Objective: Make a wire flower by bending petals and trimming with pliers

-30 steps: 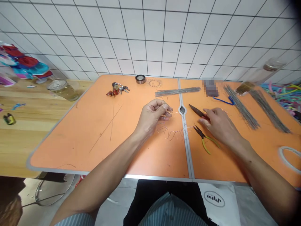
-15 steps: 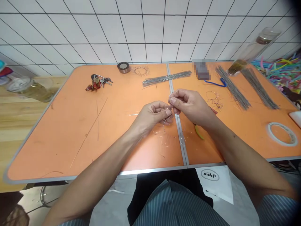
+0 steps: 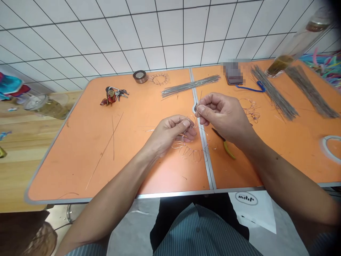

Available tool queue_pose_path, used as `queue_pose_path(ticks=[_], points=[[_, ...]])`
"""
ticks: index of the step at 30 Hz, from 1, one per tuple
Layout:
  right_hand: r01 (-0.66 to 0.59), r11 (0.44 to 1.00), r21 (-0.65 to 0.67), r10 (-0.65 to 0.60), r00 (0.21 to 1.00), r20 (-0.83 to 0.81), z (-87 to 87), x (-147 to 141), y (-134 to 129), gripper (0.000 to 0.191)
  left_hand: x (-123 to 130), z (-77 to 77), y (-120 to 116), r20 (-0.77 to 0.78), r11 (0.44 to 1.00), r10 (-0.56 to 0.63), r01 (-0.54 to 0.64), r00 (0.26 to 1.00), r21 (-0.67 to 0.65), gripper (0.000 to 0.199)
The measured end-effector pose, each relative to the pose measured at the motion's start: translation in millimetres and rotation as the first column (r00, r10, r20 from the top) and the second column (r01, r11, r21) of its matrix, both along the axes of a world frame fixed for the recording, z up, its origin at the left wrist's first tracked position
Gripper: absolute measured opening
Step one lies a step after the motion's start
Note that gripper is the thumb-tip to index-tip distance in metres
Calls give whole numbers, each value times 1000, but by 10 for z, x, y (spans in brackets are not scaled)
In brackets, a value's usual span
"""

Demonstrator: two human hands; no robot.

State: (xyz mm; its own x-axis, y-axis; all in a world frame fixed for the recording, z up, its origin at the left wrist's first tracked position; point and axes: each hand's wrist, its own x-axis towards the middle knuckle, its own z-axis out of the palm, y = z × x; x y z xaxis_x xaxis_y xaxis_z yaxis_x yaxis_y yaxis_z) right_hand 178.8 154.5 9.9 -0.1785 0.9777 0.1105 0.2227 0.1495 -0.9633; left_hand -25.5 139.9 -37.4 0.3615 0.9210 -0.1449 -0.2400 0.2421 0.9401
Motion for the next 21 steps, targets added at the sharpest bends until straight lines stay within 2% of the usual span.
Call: queue_pose_path(ticks=[5,10,15,21], points=[[32,999,17,-31,999,-38,-8,1,14,15,13,43,-11,26,999,-9,10,1000,-39,38],[61,998,30,-59,996,-71,-15,-24,13,17,16,62,-24,5,998,12,-11,1000,-55,29],[52,998,26,-50,996,-74,-34,-37,15,21,11,56,-26,3,998,20,-20,1000,-53,25],[28,999,15,-27,997,-68,-52,-49,15,20,16,65,-27,-23,999,25,-26,999,-36,29]])
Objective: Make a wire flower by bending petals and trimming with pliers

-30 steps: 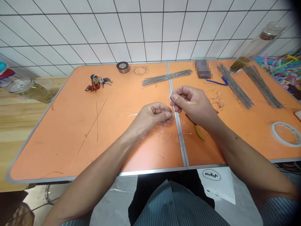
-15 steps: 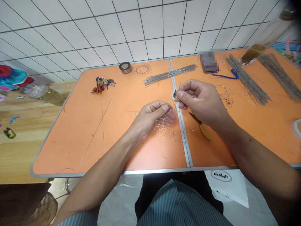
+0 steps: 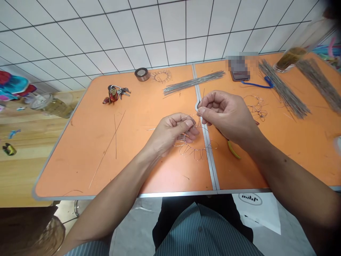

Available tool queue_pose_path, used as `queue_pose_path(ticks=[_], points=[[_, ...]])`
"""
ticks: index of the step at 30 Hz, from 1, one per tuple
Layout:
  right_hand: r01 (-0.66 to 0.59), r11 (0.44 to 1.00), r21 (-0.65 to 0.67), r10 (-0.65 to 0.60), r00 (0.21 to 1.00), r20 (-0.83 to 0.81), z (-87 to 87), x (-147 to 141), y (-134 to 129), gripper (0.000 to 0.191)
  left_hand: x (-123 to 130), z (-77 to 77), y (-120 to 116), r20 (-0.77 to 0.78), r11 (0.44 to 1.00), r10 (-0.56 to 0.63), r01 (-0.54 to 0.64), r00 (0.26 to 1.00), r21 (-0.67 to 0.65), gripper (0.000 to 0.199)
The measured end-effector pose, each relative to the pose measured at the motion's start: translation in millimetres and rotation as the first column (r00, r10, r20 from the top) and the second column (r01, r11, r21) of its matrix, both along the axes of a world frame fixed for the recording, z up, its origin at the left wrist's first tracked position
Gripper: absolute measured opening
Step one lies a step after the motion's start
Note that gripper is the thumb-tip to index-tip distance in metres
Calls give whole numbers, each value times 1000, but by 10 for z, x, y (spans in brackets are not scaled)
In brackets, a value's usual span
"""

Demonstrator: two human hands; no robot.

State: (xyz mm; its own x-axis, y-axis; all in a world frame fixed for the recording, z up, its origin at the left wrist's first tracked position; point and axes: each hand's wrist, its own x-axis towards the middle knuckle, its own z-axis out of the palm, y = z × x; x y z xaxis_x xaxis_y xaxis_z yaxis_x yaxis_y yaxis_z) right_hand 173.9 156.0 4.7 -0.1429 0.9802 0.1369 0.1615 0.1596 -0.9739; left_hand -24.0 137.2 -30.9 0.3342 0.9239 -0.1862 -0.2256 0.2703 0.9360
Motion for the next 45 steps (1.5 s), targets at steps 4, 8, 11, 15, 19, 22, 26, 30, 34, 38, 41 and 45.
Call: queue_pose_path(ticks=[4,8,11,15,19,22,26,30,34,38,41,45], points=[[-9,1000,9,9,1000,19,-11,-2,-5,19,4,-5,-1,-12,1000,1,-1,1000,26,30],[-24,999,25,24,999,27,-13,3,-12,18,3,-18,3,-29,999,6,-4,1000,40,29],[-50,998,45,49,999,22,-10,1,-20,18,1,-23,6,-27,999,5,-4,1000,40,29],[-82,992,92,80,996,26,-19,1,-37,16,0,-9,4,-33,999,13,-12,999,35,32],[-109,985,134,102,993,61,-28,7,-57,13,1,-2,5,-43,1000,20,-18,999,25,33],[-96,987,129,87,993,79,-16,4,-68,13,-2,-14,8,-40,1000,20,-19,999,24,32],[-23,995,97,11,992,127,8,-4,-66,14,-10,-21,10,-33,1000,2,-2,999,4,33],[-54,998,38,47,983,179,-21,-3,-41,16,-14,-4,7,-41,1000,-19,19,999,-2,37],[-92,996,9,91,987,130,-91,-6,-19,17,-11,18,1,-48,1000,-26,26,999,1,39],[-60,998,-19,61,997,53,-88,-21,-20,22,-11,43,-10,-29,1000,-22,22,999,-1,35],[-28,999,-31,28,999,14,-60,-26,-21,21,-17,54,-17,-16,1000,-18,18,1000,-4,29],[-46,998,-39,46,999,-8,-59,-19,-13,17,-27,49,-19,-11,1000,-29,29,1000,-3,25]])
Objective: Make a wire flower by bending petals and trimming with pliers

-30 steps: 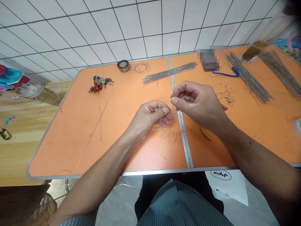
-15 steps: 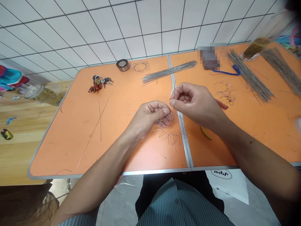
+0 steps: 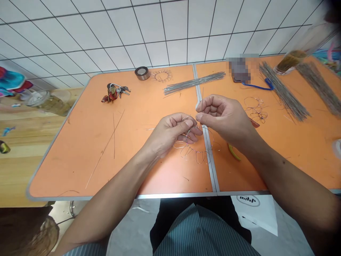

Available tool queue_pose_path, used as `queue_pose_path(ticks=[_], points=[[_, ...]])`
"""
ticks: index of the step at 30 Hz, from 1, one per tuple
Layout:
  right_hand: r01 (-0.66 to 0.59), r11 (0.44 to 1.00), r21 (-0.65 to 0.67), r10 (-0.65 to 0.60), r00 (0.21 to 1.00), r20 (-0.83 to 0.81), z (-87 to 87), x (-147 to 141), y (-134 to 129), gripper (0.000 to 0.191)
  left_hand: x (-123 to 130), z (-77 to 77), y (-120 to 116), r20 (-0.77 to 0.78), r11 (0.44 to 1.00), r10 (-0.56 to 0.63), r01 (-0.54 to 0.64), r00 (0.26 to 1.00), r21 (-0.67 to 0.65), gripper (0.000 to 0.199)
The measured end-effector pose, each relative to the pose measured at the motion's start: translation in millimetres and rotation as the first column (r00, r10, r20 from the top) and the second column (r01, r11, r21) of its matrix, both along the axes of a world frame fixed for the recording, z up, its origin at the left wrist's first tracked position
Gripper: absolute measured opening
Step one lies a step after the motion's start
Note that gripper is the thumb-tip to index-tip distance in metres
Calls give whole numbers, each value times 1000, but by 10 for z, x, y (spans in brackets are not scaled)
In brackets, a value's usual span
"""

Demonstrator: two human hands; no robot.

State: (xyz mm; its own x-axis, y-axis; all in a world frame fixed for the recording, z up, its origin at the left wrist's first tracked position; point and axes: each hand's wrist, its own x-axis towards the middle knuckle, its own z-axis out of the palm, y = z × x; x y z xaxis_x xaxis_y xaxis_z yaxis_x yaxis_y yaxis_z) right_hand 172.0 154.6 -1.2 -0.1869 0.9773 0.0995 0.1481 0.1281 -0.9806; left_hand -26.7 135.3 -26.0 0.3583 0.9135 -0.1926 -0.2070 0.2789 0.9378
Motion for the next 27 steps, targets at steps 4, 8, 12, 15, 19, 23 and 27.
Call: queue_pose_path(ticks=[4,8,12,15,19,23,27], points=[[-2,1000,-3,2,1000,-5,-15,-1,4,14,-1,-13,2,2,1000,0,0,1000,8,23],[30,999,21,-30,999,-14,-19,-3,5,14,5,-19,-1,5,1000,-1,1,1000,12,18],[48,999,27,-47,999,-12,-24,-2,3,13,13,-15,-6,-2,1000,8,-8,1000,13,14],[43,999,30,-43,999,-7,-35,-3,2,13,13,-9,-1,-10,1000,19,-19,1000,5,12],[18,1000,21,-18,1000,-7,-44,-2,3,13,8,-5,12,-16,999,34,-35,999,-29,16],[1,1000,15,0,999,-38,-47,10,12,14,6,0,20,-8,998,43,-43,999,-47,18],[-13,1000,16,13,999,-50,-61,32,29,15,6,16,16,25,997,43,-41,999,-64,16]])
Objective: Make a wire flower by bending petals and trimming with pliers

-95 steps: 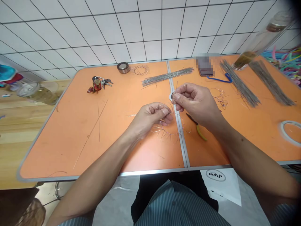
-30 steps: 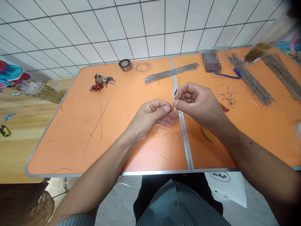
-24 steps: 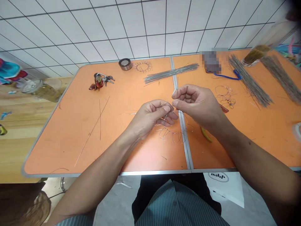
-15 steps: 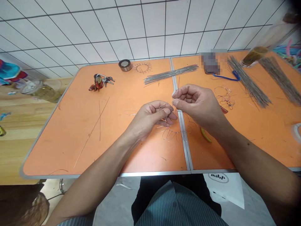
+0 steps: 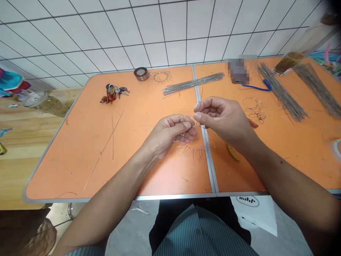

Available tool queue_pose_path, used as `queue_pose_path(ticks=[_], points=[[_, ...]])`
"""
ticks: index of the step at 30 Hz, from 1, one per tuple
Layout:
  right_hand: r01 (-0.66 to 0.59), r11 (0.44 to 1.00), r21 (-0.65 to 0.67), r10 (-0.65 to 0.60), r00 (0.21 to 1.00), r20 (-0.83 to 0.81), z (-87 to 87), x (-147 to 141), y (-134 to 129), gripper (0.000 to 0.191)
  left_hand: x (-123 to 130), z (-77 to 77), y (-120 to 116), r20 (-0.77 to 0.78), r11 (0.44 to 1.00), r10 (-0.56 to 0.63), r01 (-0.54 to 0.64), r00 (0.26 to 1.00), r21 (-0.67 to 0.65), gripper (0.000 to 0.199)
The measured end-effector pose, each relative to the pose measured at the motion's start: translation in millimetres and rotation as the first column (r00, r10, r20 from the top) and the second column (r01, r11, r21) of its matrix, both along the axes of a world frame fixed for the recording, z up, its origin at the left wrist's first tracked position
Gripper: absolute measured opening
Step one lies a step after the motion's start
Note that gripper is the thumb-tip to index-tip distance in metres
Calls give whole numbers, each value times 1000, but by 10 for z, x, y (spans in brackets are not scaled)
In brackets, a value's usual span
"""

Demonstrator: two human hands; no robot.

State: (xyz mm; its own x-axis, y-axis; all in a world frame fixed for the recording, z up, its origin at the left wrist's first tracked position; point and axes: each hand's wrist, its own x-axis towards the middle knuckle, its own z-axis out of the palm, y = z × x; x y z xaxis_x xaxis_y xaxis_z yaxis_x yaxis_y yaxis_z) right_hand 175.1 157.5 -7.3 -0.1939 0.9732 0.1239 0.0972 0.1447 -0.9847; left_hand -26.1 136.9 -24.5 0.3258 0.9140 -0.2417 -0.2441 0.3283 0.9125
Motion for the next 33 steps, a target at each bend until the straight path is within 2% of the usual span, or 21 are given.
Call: queue_pose_path(ticks=[4,10,14,24,29,33], points=[[1,1000,-15,0,1000,13,-6,16,14,18,-4,19,-8,0,1000,9,-9,1000,2,15],[15,1000,-5,-14,1000,21,7,33,20,22,-1,2,-20,-19,994,56,-54,998,99,17],[11,1000,-4,-11,1000,24,3,44,23,16,14,-7,-28,-35,985,67,-60,997,165,18],[-15,1000,0,15,999,34,-18,80,15,7,47,42,-62,-66,970,119,-102,991,220,20],[-8,1000,-3,8,1000,18,4,43,-5,8,39,29,-56,-55,972,121,-107,991,208,15],[37,999,-1,-37,999,24,43,-25,-33,8,11,5,-34,-30,985,99,-94,995,147,11]])
